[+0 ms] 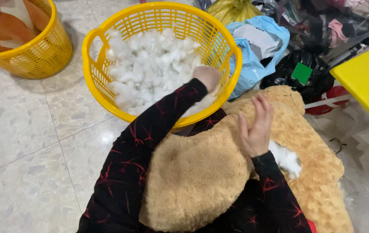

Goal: The person repeatedly takes handfuls of white polyester fiberfill from a yellow basket and pushes them into an opening in the back of a large teddy bear. The person works by hand, pressing the filling into the bear's body while seated on the floor.

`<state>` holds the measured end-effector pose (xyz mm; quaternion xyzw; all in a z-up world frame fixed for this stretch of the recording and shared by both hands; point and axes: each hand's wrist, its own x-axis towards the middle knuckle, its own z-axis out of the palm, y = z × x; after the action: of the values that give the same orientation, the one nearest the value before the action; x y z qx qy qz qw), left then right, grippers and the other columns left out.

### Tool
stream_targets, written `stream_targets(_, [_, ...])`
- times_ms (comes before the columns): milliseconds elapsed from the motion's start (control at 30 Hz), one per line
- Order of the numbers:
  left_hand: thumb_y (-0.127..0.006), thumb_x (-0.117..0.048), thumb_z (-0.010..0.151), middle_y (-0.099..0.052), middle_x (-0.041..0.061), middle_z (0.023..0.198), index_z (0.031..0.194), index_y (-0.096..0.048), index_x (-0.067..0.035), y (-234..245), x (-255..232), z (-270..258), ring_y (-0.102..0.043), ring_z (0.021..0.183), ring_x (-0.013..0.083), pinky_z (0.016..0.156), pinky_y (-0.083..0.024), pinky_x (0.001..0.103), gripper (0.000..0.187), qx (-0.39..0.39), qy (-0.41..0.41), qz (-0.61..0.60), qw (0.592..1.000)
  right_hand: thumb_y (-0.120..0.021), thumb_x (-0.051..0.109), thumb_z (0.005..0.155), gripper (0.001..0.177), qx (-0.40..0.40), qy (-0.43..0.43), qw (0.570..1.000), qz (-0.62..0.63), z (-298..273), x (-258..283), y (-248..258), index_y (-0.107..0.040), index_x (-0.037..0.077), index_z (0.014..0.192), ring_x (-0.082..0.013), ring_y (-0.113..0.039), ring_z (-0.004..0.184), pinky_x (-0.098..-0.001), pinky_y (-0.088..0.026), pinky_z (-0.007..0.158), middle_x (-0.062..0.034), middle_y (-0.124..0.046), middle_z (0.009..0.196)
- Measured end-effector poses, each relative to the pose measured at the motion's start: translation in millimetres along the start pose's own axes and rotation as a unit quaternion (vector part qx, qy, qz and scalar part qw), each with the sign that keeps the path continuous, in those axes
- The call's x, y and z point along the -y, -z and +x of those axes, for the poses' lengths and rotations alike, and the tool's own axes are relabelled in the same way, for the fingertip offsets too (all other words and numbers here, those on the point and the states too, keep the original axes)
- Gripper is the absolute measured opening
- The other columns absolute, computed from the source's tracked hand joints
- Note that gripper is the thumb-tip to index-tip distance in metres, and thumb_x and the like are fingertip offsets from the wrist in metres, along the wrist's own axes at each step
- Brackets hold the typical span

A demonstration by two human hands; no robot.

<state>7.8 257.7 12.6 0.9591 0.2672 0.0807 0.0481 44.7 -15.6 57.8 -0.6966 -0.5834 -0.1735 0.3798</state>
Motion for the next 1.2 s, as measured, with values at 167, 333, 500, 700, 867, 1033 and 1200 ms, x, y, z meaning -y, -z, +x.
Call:
stream_targets(167, [-0.089,-0.032,0.073,-0.077,0.0,0.106,0.107,-0.081,-0.015,-25,88,-48,-0.076,0.09,0.0246,0.056,-0.056,0.046,0.039,0.321,0.184,0.078,0.926,-0.064,0.032,0.099,0.056,0.144,-0.035,0.989,-0.018,31,33,-57,-0.049,0.004,0.144,-0.0369,-0.043,0.142,-0.0635,-0.019,0.123,-0.0196,-0.047,0.151])
stream_targets(333, [-0.068,-0.01,0.089,-0.079,0.004,0.108,0.107,-0.081,-0.012,-62,106,-55,-0.077,0.092,0.0281,0.053,-0.058,0.048,0.022,0.221,0.172,0.115,0.953,-0.065,0.03,0.099,0.052,0.163,-0.046,0.986,-0.002,27,42,-77,-0.052,0.003,0.142,-0.0403,-0.044,0.14,-0.0656,-0.023,0.117,-0.0221,-0.046,0.151])
stream_targets(500, [-0.06,-0.015,0.094,-0.077,0.012,0.112,0.105,-0.081,-0.011,-21,120,-36,-0.074,0.101,0.032,0.069,-0.058,0.047,0.024,0.139,0.133,0.061,0.979,-0.07,0.019,0.097,0.044,0.044,-0.03,0.998,0.016,19,35,-51,-0.056,0.004,0.136,-0.0436,-0.044,0.141,-0.0556,-0.033,0.12,-0.0227,-0.043,0.155])
stream_targets(700, [-0.07,-0.017,0.091,-0.078,0.014,0.073,0.089,-0.074,0.001,105,55,-29,-0.078,0.064,0.0218,0.063,-0.06,0.038,0.019,0.22,-0.022,-0.256,0.941,-0.066,0.01,0.097,0.06,0.028,-0.188,0.941,0.279,17,42,-22,-0.04,0.005,0.151,-0.0291,-0.051,0.137,-0.0384,-0.053,0.103,-0.0168,-0.038,0.155])
stream_targets(867, [-0.074,-0.016,0.091,-0.075,0.009,0.07,0.097,-0.075,0.002,143,-80,-39,-0.071,0.056,0.0125,0.051,-0.056,0.029,0.019,0.141,-0.19,-0.463,0.854,-0.06,0.008,0.099,0.057,-0.12,-0.265,0.833,0.47,3,21,25,-0.034,0.012,0.15,-0.016,-0.066,0.103,-0.0247,-0.057,0.075,-0.0079,-0.053,0.133])
stream_targets(1033, [-0.076,-0.013,0.086,-0.069,0.003,0.09,0.111,-0.066,-0.001,131,-180,-47,-0.072,0.065,0.0145,0.057,-0.058,0.03,0.03,0.166,-0.235,-0.545,0.787,-0.061,0.005,0.11,0.025,-0.199,-0.325,0.809,0.449,-49,-33,93,-0.059,0.002,0.134,-0.0083,-0.062,0.076,-0.019,-0.046,0.063,-0.0048,-0.065,0.095])
stream_targets(1200, [-0.074,-0.003,0.08,-0.075,0.011,0.081,0.085,-0.072,0.001,77,-224,-47,-0.075,0.072,0.0201,0.067,-0.059,0.034,0.007,0.066,-0.335,-0.496,0.798,-0.067,0.003,0.101,0.011,-0.187,-0.428,0.824,0.321,-108,-72,136,-0.07,0.002,0.112,-0.0092,-0.061,0.073,-0.0216,-0.046,0.062,-0.0051,-0.067,0.094])
